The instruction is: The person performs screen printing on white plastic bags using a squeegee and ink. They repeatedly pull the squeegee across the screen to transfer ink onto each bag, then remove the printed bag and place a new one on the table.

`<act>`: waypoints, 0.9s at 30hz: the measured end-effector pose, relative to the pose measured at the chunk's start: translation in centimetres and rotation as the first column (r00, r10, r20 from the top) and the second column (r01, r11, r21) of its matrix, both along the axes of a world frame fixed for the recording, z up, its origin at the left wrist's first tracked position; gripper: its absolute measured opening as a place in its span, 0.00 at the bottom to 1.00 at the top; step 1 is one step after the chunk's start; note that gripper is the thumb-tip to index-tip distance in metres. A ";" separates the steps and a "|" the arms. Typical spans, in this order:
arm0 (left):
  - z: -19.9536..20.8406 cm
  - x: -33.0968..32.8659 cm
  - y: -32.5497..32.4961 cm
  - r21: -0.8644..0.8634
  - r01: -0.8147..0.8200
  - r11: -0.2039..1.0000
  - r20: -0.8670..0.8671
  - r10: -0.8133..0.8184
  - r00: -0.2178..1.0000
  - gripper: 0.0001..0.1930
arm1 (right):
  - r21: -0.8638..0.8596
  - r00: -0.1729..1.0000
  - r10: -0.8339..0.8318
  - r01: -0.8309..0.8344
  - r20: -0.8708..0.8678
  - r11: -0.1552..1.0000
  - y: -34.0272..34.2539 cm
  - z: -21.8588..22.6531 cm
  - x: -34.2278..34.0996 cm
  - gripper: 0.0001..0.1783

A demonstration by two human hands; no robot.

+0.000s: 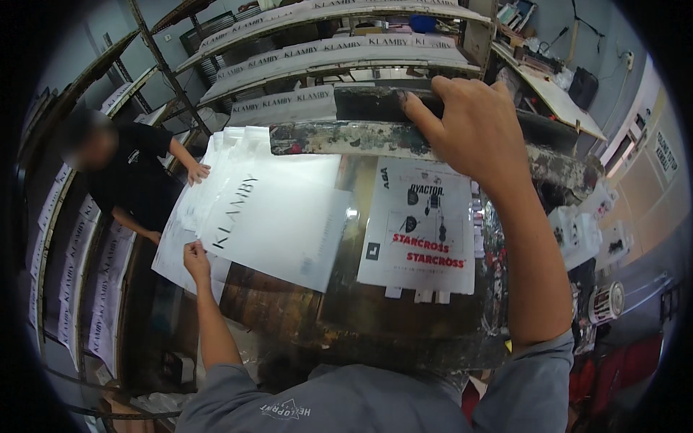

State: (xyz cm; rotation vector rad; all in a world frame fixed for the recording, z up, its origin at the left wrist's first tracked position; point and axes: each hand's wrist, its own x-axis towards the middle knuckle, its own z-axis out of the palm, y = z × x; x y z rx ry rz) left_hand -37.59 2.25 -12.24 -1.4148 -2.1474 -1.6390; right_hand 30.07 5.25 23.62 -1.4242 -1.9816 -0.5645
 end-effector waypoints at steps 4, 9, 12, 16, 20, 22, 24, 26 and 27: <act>4.2 -3.0 -2.5 -0.292 -0.480 0.827 -0.185 0.444 0.877 0.26 | 0.022 1.000 0.008 -0.008 -0.006 1.000 -0.9 -1.0 -0.4 0.30; 3.6 12.2 4.2 -0.438 0.423 0.793 -0.544 -0.609 0.578 0.30 | 0.053 0.999 0.028 -0.027 -0.022 0.998 -1.0 0.3 -1.0 0.30; 2.6 23.3 9.3 -0.744 0.338 0.576 -0.513 -0.817 0.262 0.32 | 0.022 1.000 0.027 -0.027 -0.006 0.999 0.1 1.6 -0.4 0.29; 2.9 36.4 9.9 -0.749 0.484 0.452 -0.443 -0.885 0.142 0.37 | -0.036 0.998 -0.059 0.059 0.001 0.998 1.1 1.1 -0.5 0.32; 0.8 50.7 7.7 -0.588 0.726 0.356 -0.470 -0.881 0.052 0.41 | -0.020 1.000 -0.022 0.022 -0.002 1.000 1.1 2.2 -0.2 0.33; -0.4 55.2 6.7 -0.568 0.762 0.311 -0.434 -0.900 0.043 0.41 | -0.052 0.999 0.051 -0.052 -0.006 0.997 0.8 3.9 0.4 0.33; -1.3 58.2 5.6 -0.495 0.818 0.293 -0.424 -0.903 0.066 0.42 | -0.216 0.995 0.101 -0.101 -0.012 0.971 0.3 5.6 1.3 0.37; -1.5 60.5 4.7 -0.543 0.800 0.255 -0.374 -0.927 0.041 0.43 | -0.256 0.992 0.125 -0.113 0.029 0.960 0.2 6.0 1.3 0.37; -1.2 61.1 4.5 -0.535 0.808 0.247 -0.375 -0.926 0.035 0.43 | -0.216 0.991 0.126 -0.112 0.051 0.970 0.2 6.0 1.3 0.37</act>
